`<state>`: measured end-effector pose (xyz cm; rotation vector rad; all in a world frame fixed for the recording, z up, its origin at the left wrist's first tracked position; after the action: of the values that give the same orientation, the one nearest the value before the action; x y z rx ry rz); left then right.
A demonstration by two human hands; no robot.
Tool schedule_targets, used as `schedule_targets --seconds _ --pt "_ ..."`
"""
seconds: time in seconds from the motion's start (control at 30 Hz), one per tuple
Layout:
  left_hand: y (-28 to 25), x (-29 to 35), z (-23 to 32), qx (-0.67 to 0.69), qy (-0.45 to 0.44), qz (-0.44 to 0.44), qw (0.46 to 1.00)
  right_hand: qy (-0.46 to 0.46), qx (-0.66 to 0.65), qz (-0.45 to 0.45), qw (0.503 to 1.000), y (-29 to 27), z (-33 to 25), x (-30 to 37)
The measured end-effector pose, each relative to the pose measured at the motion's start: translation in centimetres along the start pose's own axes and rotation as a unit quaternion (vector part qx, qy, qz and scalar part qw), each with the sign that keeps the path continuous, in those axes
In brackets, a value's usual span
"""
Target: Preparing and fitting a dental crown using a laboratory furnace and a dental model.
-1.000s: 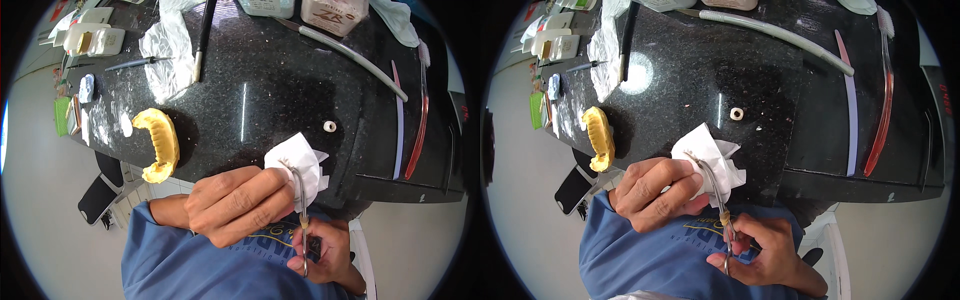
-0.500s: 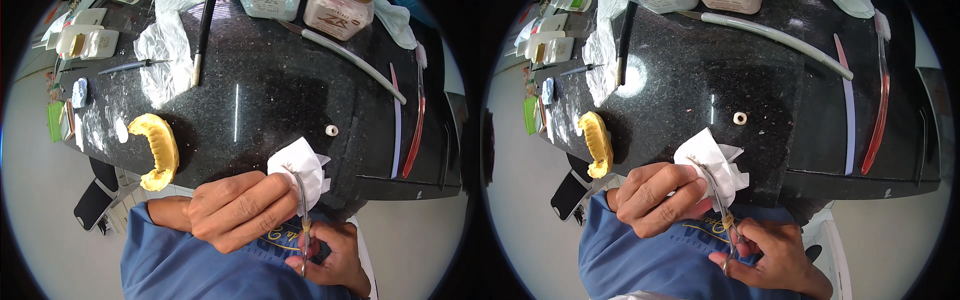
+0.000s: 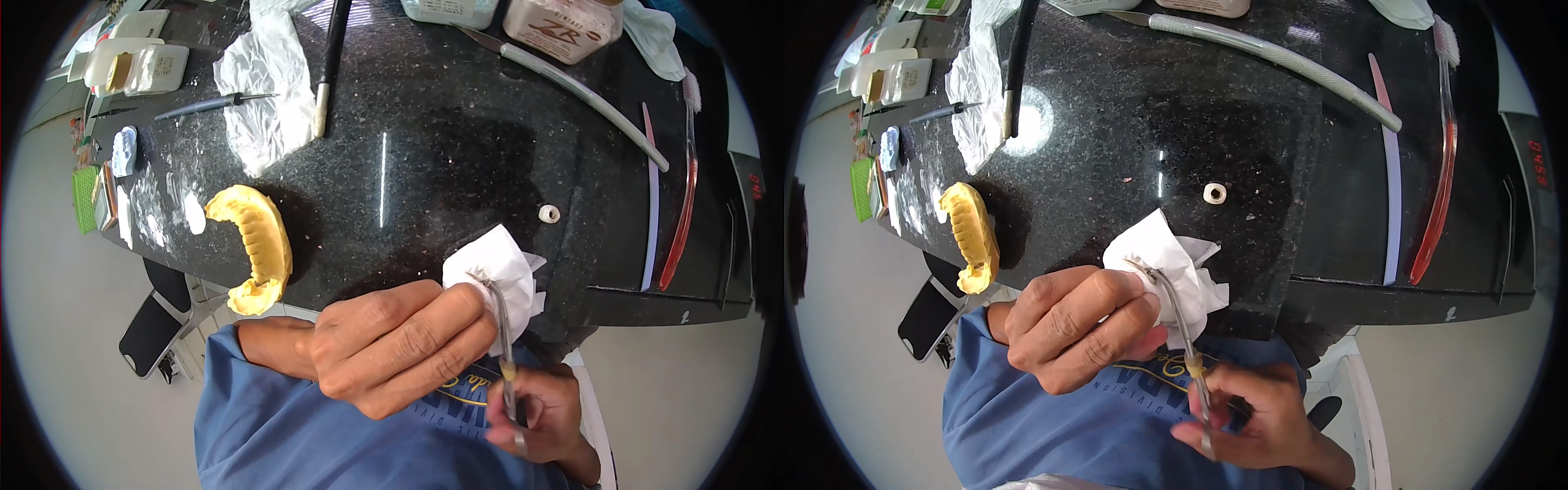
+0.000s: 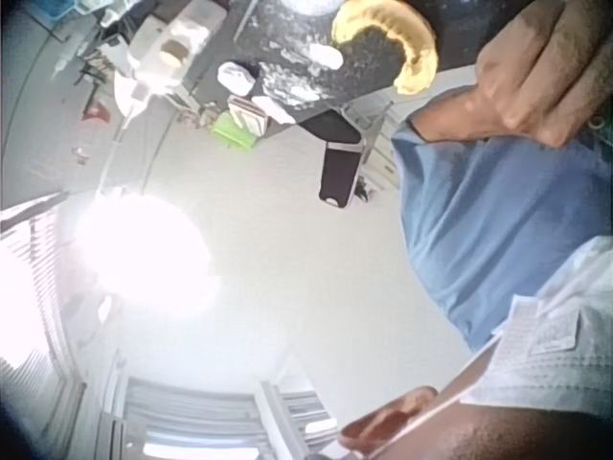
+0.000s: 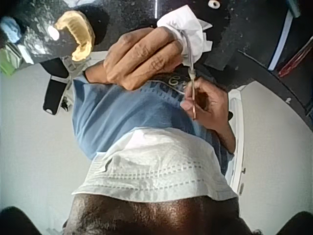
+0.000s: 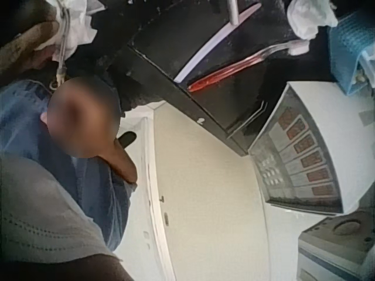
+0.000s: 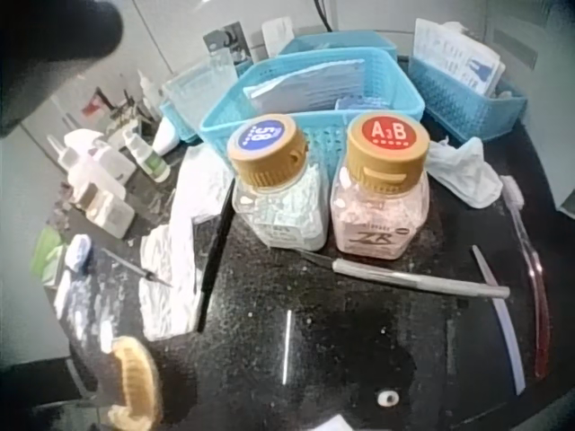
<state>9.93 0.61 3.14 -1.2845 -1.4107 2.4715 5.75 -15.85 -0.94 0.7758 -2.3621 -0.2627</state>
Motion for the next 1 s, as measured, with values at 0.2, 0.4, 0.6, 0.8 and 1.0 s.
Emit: schedule_targets --seconds 0.2,0.4,0.6,0.8,1.0 --pt "0.0 0.0 0.0 0.005 0.008 0.004 1.000 0.012 -0.100 0.011 0.995 0.2 0.4 0.2" --pt "0.1 -0.1 -0.2 0.006 0.019 -0.002 1.000 0.011 -0.048 0.037 0.998 -0.3 0.4 0.1" --pt "-0.1 -0.1 -0.3 0.036 0.020 -0.001 0.999 -0.073 0.076 0.067 0.992 -0.8 -0.4 -0.1" --pt "-0.9 0.7 -0.5 0.089 -0.029 0.015 0.996 -0.050 0.046 0.098 0.993 -2.1 -1.7 0.2" --pt "-2.0 0.1 -1.1 0.075 -0.113 -0.016 0.991 0.027 0.028 0.077 0.996 -2.8 -4.4 -1.1"
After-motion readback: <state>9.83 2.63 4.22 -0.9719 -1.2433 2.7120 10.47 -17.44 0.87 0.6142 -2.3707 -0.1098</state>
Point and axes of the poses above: each hand's wrist, its own x-axis away from the middle knuckle, its own y-axis out of the palm, z = x × y, the point moved 6 cm from there along -x, towards the middle knuckle, and after that the axes turned 2 degrees about -x, right-handed, at the moved point
